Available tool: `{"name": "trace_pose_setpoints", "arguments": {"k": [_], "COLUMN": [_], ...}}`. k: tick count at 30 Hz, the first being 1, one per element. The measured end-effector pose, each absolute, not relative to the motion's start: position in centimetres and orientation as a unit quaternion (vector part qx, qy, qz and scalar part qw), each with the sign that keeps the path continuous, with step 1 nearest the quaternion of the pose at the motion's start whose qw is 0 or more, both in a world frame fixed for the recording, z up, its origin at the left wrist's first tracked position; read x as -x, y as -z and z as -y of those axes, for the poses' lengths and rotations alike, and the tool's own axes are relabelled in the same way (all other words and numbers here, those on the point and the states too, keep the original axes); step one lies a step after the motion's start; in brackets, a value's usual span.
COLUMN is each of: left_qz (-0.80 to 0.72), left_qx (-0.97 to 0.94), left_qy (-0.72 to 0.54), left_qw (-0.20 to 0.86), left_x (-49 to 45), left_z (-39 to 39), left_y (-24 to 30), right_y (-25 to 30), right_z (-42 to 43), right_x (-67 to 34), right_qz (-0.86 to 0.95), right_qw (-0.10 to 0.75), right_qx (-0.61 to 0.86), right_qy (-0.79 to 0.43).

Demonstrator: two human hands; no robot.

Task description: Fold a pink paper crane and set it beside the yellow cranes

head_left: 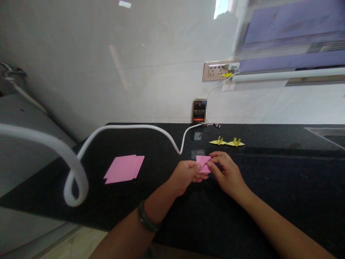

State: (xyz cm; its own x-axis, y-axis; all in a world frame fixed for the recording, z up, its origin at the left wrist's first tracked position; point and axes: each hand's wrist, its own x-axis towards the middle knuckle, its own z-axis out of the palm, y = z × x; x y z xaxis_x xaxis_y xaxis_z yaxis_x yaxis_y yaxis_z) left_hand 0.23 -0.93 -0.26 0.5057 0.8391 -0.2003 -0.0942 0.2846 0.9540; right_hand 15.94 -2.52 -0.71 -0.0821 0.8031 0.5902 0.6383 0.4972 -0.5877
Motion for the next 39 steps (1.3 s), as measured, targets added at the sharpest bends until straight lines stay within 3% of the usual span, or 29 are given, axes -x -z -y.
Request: {"name": "trace_pose_setpoints", "arguments": {"k": [32, 39], "left_qz": [-0.43, -0.433], "left_qx": [-0.541, -0.549], "left_qy": [-0.274, -0.279], "left_qw": [0.669, 0.659], "left_x": [-0.79, -0.87], "left_z": [1.51, 1.47], "left_y": [-0.43, -0.38], "right_y": [0.69, 0.7], "right_z": [2.35, 2.28], "right_x": [-15.91, -15.9], "right_qz": [0.727, 0.7], "right_qw": [0.474, 0.489], "right_qx": [0.481, 0.485], "right_qy": [-0.123, -0.19]}}
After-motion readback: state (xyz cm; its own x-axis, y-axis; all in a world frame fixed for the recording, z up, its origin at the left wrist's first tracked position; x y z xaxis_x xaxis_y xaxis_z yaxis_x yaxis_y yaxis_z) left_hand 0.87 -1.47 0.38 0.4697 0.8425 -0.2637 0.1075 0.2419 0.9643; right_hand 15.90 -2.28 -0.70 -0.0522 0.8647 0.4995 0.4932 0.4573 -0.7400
